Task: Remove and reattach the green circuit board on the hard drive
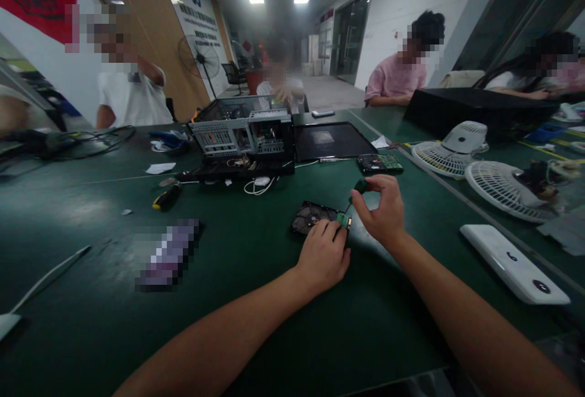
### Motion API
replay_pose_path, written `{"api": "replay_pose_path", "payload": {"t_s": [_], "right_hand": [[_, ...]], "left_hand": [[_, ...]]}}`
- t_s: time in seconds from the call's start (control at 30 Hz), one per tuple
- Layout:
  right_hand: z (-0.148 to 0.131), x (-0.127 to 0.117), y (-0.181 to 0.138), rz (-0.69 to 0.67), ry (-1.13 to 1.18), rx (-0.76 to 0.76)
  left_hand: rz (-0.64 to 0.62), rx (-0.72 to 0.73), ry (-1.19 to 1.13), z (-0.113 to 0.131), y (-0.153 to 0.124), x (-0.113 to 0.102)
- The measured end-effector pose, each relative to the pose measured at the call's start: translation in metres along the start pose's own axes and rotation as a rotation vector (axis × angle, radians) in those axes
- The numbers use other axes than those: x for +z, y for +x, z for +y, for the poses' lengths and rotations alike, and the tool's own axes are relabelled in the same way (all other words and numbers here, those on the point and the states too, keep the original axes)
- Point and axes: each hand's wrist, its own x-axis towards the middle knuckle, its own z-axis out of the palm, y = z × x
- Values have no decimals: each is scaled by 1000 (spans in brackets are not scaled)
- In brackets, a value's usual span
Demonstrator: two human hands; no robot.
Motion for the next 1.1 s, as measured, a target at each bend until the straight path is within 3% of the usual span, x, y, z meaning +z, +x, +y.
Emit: {"api": "replay_pose_path", "payload": {"t_s": [0.13,0.4,0.63,1.1], "right_hand": [[0,1,-1,-4,78,-1],[0,-1,1,14,-40,-28],[0,-1,-1,-27,80,18],[-3,-2,-2,-35,41,53]], "left_hand": [[-5,7,1,0,0,0],[-13,3,5,1,0,-2],[-6,4,-7,0,0,-2],[-19,-2,-1,1,0,-1]]}}
